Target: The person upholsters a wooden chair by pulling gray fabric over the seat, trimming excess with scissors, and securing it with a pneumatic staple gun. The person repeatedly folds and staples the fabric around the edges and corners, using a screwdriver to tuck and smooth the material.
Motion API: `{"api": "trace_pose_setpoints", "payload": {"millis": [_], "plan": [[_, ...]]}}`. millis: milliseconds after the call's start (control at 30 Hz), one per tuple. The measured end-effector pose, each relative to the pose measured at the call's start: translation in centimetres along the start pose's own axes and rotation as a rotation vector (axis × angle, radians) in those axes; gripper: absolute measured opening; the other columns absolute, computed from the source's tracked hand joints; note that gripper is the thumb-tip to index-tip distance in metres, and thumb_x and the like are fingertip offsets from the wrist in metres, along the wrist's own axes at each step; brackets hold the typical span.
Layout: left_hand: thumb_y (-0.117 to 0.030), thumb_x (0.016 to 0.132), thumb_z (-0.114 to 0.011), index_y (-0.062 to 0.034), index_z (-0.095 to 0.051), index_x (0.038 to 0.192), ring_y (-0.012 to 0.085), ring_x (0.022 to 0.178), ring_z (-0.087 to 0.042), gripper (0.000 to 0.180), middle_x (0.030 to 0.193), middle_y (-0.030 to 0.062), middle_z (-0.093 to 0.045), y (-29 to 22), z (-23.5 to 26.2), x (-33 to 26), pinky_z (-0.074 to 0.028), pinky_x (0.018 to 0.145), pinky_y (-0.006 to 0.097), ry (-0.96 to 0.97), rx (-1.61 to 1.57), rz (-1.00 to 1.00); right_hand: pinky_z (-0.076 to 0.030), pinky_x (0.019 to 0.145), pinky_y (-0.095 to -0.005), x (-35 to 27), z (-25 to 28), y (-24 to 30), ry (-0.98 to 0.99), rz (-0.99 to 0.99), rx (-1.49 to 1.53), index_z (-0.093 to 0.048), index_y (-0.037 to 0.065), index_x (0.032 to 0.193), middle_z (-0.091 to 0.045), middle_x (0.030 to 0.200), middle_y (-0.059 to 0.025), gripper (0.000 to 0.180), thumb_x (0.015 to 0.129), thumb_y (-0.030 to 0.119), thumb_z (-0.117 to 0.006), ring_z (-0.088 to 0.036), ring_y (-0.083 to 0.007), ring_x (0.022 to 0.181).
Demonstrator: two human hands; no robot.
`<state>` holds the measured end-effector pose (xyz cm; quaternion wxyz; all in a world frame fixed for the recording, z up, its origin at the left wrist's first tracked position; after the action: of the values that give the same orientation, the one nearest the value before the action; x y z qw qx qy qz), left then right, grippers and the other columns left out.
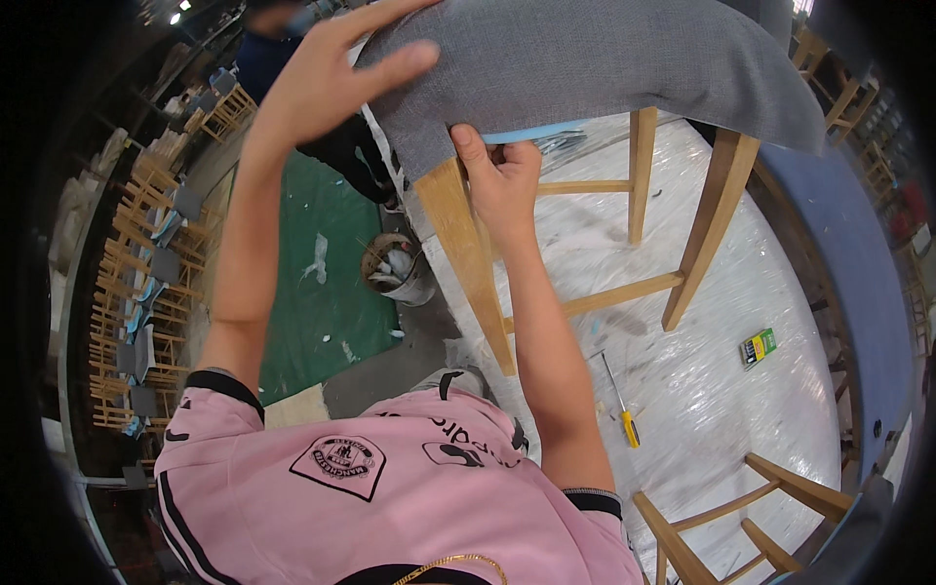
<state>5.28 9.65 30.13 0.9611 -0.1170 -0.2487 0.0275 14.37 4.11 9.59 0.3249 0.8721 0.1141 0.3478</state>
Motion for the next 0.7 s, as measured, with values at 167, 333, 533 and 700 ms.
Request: {"api": "trace_pose_setpoints", "payload": {"millis": [167, 333, 533, 700], "plan": [[-0.052, 0.104, -0.048, 0.0061, -0.051, 0.142, 0.0448, 0.107, -0.066, 0.07, 0.115, 0.0305, -0.068, -2.5, -3.3, 4.9, -0.053, 0.093, 0.049, 0.094, 0.325, 0.027, -0.04, 0.056, -0.0234, 0.2, -0.5, 0.6, 0.001, -0.02, -0.038, -0.068, 0.001, 0.094, -0.065, 0.078, 0.0015, 0.029, 0.096, 0.028, -0.078, -0.052, -0.0053, 0.064], [-0.052, 0.104, -0.047, 0.0034, -0.046, 0.147, 0.0431, 0.105, -0.065, 0.07, 0.116, 0.0325, -0.064, -6.6, -4.4, 1.7, -0.051, 0.097, 0.048, -0.174, 0.638, -0.299, -0.035, 0.053, -0.0208, -0.1, -0.8, 0.3, -0.001, -0.092, 0.029, -0.068, 0.001, 0.094, -0.062, 0.073, 0.0051, 0.026, 0.096, 0.025, -0.078, -0.048, -0.0018, 0.06], [-0.046, 0.102, -0.052, -0.0038, -0.045, 0.152, 0.0412, 0.128, -0.054, 0.065, 0.136, 0.0275, -0.056, -2.8, -3.4, 2.3, -0.043, 0.111, 0.048, 0.043, 0.363, -0.149, -0.042, 0.054, -0.0248, -0.8, 0.2, 0.2, 0.005, -0.102, -0.025, -0.066, 0.002, 0.09, -0.063, 0.074, 0.0007, 0.034, 0.094, 0.033, -0.08, -0.054, -0.0075, 0.061], [-0.037, 0.108, -0.051, -0.0065, -0.068, 0.134, 0.0188, 0.128, -0.058, 0.043, 0.136, 0.0101, -0.067, 2.6, -1.6, 1.3, -0.041, 0.111, 0.032, -0.054, -0.271, -0.293, -0.043, 0.054, -0.026, -0.8, 0.0, -0.5, 0.072, -0.081, -0.082, -0.067, 0.002, 0.089, -0.064, 0.075, 0.0002, 0.036, 0.092, 0.035, -0.082, -0.055, -0.0085, 0.061]]}}
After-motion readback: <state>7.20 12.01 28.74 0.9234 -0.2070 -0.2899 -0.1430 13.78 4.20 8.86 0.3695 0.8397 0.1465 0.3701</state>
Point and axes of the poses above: each hand's wrist, its own x-axis towards the middle knuckle, its own z-axis out of the back of the hand, y = z × x, the point moved 10 cm from there along x, towards the middle knuckle
